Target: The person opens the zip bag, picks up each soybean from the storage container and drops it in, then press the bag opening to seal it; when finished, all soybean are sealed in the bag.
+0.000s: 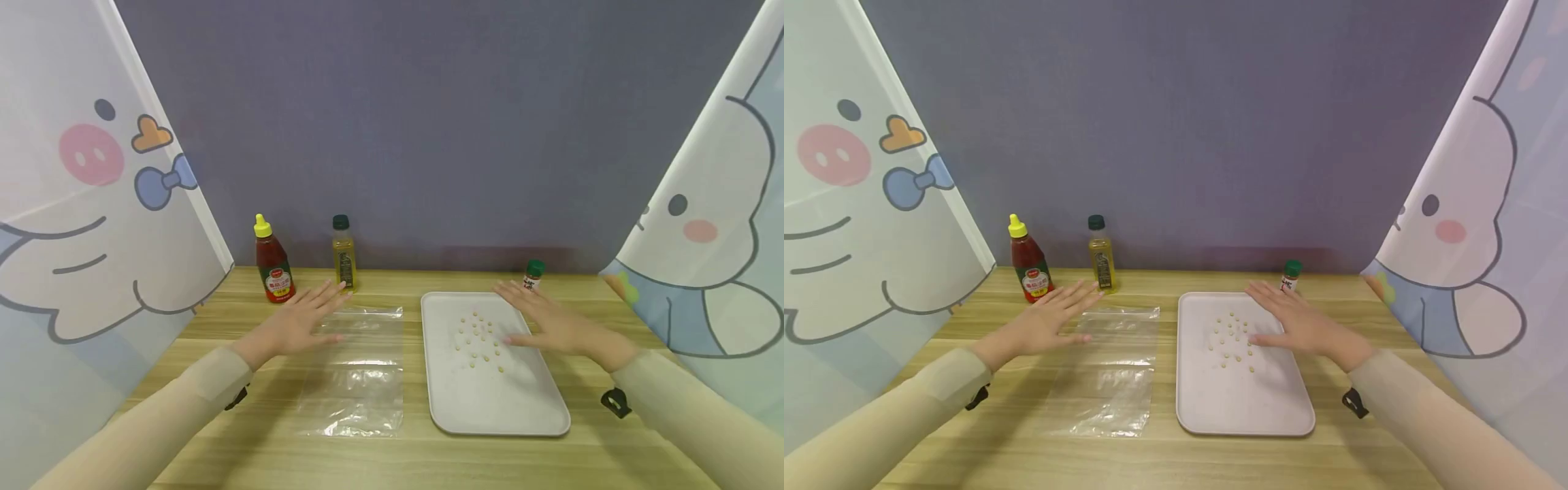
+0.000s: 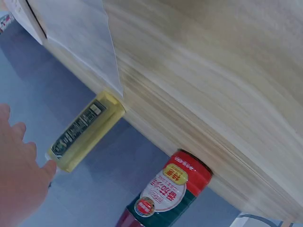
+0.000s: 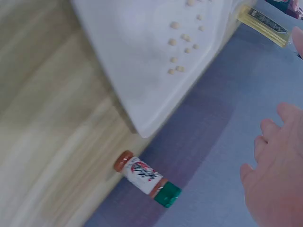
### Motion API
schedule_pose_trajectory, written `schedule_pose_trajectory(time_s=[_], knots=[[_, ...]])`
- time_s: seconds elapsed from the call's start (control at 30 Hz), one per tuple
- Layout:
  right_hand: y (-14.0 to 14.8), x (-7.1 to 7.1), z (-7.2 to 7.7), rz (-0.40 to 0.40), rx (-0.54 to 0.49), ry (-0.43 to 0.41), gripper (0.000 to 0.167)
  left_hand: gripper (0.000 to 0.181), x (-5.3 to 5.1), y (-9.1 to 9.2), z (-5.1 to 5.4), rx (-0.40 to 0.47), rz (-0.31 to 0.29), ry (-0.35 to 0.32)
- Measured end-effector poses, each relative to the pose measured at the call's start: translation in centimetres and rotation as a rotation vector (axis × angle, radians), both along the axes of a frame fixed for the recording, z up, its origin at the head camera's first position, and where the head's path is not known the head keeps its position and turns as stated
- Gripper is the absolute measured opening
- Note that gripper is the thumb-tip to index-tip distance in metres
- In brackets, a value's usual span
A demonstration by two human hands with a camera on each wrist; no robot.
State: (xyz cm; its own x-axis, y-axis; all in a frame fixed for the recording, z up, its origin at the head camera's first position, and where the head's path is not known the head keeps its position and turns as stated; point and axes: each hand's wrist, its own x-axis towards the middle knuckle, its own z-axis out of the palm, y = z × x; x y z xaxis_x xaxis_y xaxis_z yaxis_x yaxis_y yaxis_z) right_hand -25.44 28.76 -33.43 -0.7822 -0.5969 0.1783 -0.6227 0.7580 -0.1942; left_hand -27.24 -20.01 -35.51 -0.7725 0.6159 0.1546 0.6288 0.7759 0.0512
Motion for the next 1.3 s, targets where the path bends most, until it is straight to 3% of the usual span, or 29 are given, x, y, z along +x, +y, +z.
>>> schedule_pose_trajectory(time_s=[0.27,0.5,0.77,1.1,1.3], knots=[[-2.3,-2.1,1.7,0.012,-0.062,-0.095,0.096,0.097,-2.0,-1.1,0.2,0.090,-0.001,-0.081],[-5.4,-3.7,2.1,-0.006,-0.095,-0.204,0.100,0.103,-3.4,-1.7,-0.2,0.245,0.033,-0.230],[-9.5,-6.1,0.5,0.021,-0.125,-0.259,0.097,0.106,-5.2,-1.5,-1.2,0.361,0.125,-0.400],[-13.9,-8.8,-2.4,0.092,-0.230,-0.379,0.090,0.099,-7.7,-0.9,-3.3,0.382,0.197,-0.464],[-16.0,-10.0,-3.7,0.043,-0.341,-0.489,0.084,0.098,-8.5,-0.7,-4.0,0.426,0.245,-0.479]])
